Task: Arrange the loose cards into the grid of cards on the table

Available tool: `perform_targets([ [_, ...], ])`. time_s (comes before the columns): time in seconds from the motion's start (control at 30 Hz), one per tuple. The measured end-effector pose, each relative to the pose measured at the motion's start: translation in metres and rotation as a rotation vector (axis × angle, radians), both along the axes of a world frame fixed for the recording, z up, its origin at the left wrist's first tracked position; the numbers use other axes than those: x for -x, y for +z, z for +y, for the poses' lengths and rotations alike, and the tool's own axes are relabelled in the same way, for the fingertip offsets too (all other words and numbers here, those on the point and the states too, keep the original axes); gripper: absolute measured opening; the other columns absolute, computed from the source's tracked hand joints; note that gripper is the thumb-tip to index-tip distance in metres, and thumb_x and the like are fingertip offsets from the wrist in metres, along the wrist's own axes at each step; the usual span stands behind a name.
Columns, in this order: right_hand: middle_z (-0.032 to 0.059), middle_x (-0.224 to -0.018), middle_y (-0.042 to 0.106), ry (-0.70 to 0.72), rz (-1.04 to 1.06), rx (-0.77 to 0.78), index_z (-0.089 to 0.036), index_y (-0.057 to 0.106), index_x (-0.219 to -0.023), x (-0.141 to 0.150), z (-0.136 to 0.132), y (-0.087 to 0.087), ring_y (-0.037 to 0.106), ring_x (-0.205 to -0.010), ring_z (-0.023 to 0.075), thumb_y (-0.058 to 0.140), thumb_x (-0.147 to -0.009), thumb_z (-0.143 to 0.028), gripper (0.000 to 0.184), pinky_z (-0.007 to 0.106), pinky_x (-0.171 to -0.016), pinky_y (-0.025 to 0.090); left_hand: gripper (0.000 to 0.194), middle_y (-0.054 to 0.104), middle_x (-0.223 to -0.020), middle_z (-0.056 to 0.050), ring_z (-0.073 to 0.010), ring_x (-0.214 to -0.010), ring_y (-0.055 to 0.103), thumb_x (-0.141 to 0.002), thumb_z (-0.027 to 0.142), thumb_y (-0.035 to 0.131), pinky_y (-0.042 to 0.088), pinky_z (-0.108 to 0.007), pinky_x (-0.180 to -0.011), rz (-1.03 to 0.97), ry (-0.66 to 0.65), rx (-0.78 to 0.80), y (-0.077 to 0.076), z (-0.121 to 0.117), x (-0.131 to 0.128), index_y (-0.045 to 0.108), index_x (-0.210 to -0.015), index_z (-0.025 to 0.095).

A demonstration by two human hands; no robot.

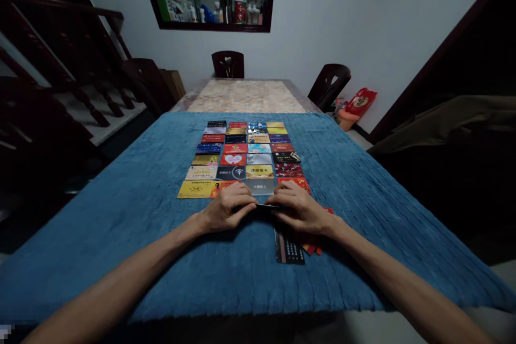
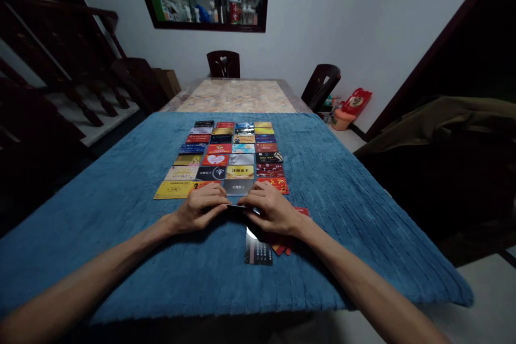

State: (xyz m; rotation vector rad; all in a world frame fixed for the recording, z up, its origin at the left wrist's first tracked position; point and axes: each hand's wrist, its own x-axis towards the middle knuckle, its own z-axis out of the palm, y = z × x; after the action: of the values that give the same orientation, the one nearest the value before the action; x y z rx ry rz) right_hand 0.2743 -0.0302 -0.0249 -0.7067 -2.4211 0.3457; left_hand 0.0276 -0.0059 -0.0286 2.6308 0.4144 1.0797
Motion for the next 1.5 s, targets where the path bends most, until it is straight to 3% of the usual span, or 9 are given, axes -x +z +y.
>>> perform_targets([
  [0.2,0.0104,-0.099,0.070,-0.104,-0.015,-0.025,-0.019,0.063,-0.121,-0.001,0.003,-0.005,0.058,-0.089,0.0228,0.054,-0.093,-0.019,0.030,0.038,-0.078,0.048,0.027,0.071,-0.091,-0.009,-0.0185,-0.083,0.064,-0.093,0.010,0.050,0.054,-0.034,-0.075,0.040,0.075,0.055,-0.004,0.000,0.004,0.065,-0.115,0.013],
  [0.47,0.0135,-0.110,0.068,-0.132,-0.055,-0.053,-0.018,0.054,-0.132,-0.004,0.006,-0.011,0.058,-0.098,0.0255,0.055,-0.088,-0.013,0.045,0.041,-0.083,0.048,0.039,0.071,-0.100,-0.010,-0.0197,-0.088,0.065,-0.089,0.006,0.048,0.055,-0.038,-0.079,0.052,0.115,-0.001,-0.009,0.002,0.007,0.058,-0.126,0.013],
  [0.8,0.0091,-0.100,0.070,-0.174,-0.095,-0.091,-0.020,0.055,-0.130,-0.003,0.008,-0.013,0.058,-0.087,0.0217,0.053,-0.092,-0.014,0.039,0.036,-0.078,0.044,0.028,0.069,-0.096,-0.009,-0.0185,-0.085,0.062,-0.090,0.008,0.049,0.054,-0.035,-0.076,0.046,0.161,-0.001,-0.009,0.003,0.007,0.058,-0.116,0.014],
  [1.03,0.0114,-0.102,0.068,-0.186,-0.059,-0.183,-0.017,0.054,-0.128,0.000,0.009,-0.016,0.059,-0.090,0.0241,0.053,-0.094,-0.018,0.033,0.039,-0.079,0.047,0.029,0.069,-0.098,-0.008,-0.0174,-0.087,0.063,-0.090,0.006,0.048,0.055,-0.033,-0.077,-0.006,0.186,0.014,-0.009,0.003,0.006,0.058,-0.116,0.015],
  [1.3,0.0137,-0.116,0.061,-0.264,0.021,-0.318,-0.021,0.042,-0.138,0.006,0.007,-0.016,0.057,-0.103,0.0284,0.062,-0.087,-0.015,0.055,0.044,-0.082,0.052,0.028,0.070,-0.097,-0.007,-0.0160,-0.086,0.065,-0.091,0.006,0.048,0.055,-0.029,-0.073,-0.095,0.235,0.034,-0.009,0.002,0.004,0.059,-0.115,0.015],
  [1.5,0.0144,-0.116,0.061,-0.287,-0.012,-0.377,-0.019,0.047,-0.133,0.008,0.005,-0.014,0.057,-0.103,0.0280,0.064,-0.088,-0.019,0.048,0.044,-0.083,0.053,0.027,0.070,-0.098,-0.007,-0.0162,-0.088,0.066,-0.091,0.006,0.047,0.056,-0.029,-0.075,-0.099,0.225,0.034,-0.008,0.001,0.004,0.059,-0.114,0.015],
])
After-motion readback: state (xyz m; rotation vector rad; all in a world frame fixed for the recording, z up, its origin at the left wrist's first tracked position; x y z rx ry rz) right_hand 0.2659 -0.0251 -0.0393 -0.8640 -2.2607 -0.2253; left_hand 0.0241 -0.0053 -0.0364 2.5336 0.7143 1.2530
